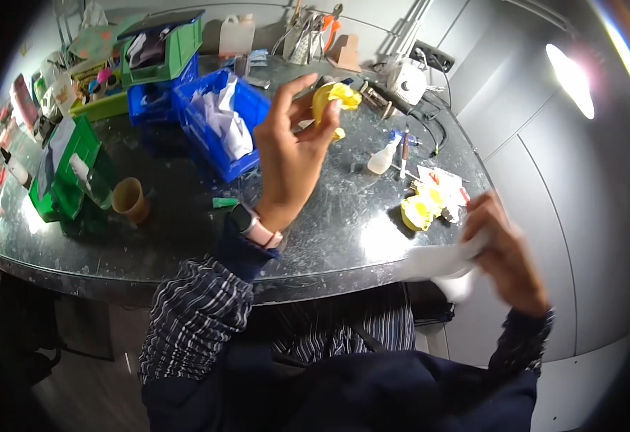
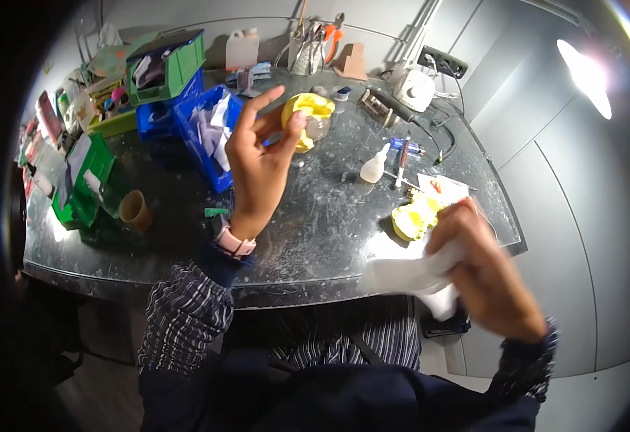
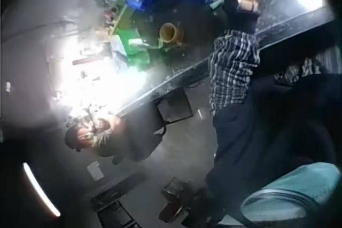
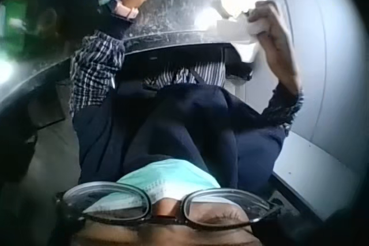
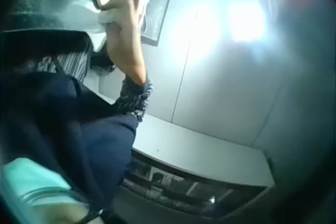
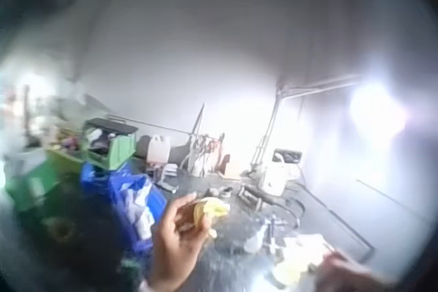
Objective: The person fits dental cast models together, scrapes a dental cast using a metal carving tool, and positions an artificial tooth onto it. The person then lights a burner with a lighter and coats the dental cast using a brush.
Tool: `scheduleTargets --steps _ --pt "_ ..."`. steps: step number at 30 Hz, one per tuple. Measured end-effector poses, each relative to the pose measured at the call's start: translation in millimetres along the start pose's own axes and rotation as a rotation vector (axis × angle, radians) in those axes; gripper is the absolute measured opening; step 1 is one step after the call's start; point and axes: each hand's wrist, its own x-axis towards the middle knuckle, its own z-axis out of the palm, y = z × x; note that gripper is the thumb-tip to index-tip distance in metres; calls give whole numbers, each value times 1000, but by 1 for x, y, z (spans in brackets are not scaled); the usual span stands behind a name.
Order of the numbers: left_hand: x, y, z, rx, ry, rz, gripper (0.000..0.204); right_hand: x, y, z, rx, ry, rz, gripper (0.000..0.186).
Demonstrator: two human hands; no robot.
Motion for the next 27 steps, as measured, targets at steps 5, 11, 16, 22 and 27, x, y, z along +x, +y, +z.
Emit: scheduleTargets --steps 5,11,16,22,27 --pt "7 3 3 96 -115 22 35 -13 69 74 9 409 72 30" --pt "6 -7 2 149 -122 -77 38 -23 120 130 -46 503 -173 18" --pt "4 -15 0 149 -136 -149 38 -26 108 117 14 434 -53 19" --pt "4 -21 -5 194 -144 -161 37 -29 99 100 36 123 -92 26" --pt "3 -23 -7 190 -145 -143 37 2 96 111 -6 158 -215 29"
